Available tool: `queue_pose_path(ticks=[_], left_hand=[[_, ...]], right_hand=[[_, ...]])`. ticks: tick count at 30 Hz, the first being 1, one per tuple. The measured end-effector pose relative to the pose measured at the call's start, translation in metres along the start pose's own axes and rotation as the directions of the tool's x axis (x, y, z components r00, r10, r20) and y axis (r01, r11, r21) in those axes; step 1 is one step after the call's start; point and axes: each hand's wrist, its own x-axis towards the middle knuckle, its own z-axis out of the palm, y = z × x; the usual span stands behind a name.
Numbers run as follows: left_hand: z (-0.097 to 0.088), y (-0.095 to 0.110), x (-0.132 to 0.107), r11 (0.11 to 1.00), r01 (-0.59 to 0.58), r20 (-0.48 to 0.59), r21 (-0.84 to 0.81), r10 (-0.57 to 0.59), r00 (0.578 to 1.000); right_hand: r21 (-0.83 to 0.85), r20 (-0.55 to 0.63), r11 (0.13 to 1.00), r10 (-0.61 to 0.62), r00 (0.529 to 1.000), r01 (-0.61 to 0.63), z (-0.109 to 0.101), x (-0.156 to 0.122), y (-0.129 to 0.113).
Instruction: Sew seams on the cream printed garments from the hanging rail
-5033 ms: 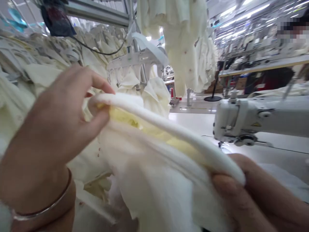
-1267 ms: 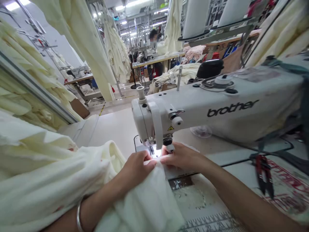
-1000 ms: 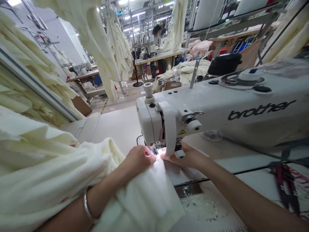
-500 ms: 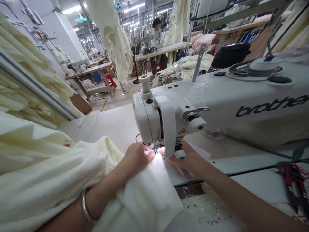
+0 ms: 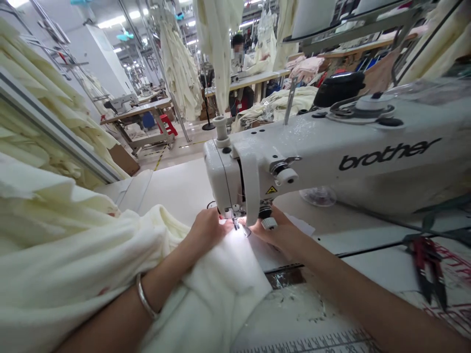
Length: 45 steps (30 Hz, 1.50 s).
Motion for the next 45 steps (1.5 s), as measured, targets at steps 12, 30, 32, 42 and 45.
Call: queue_pose_path(ticks=[12,30,32,42,45], left_hand=[[-0.001,0.003,-0.002,0.998,0.042,0.024,0.046,-0.043,0.999],[0.001,0.009,-0.01,0.99,0.042,0.017,0.136,-0.045,0.999],[0.0,0.009,-0.01,0.99,0.021,0.011,0.14,-0.023,1.0],[-0.011,-0.008,0.012,0.984,-0.025,-0.005,0.175,0.026,1.0],[-0.013,-0.01,0.013,0.981,-0.038,-0.017,0.191,0.042,0.999]], right_hand=[[-0.603,-0.153,0.622,-0.705,0.692,0.5,0.044,-0.082,0.003],[-0.486,-0.16,0.741,-0.596,0.787,0.463,0.043,-0.08,0.009],[-0.527,-0.192,0.723,-0.613,0.766,0.446,0.048,-0.08,0.005],[-0.613,-0.214,0.681,-0.632,0.745,0.401,0.061,-0.056,-0.011],[-0.631,-0.203,0.667,-0.635,0.745,0.396,0.061,-0.055,-0.013]])
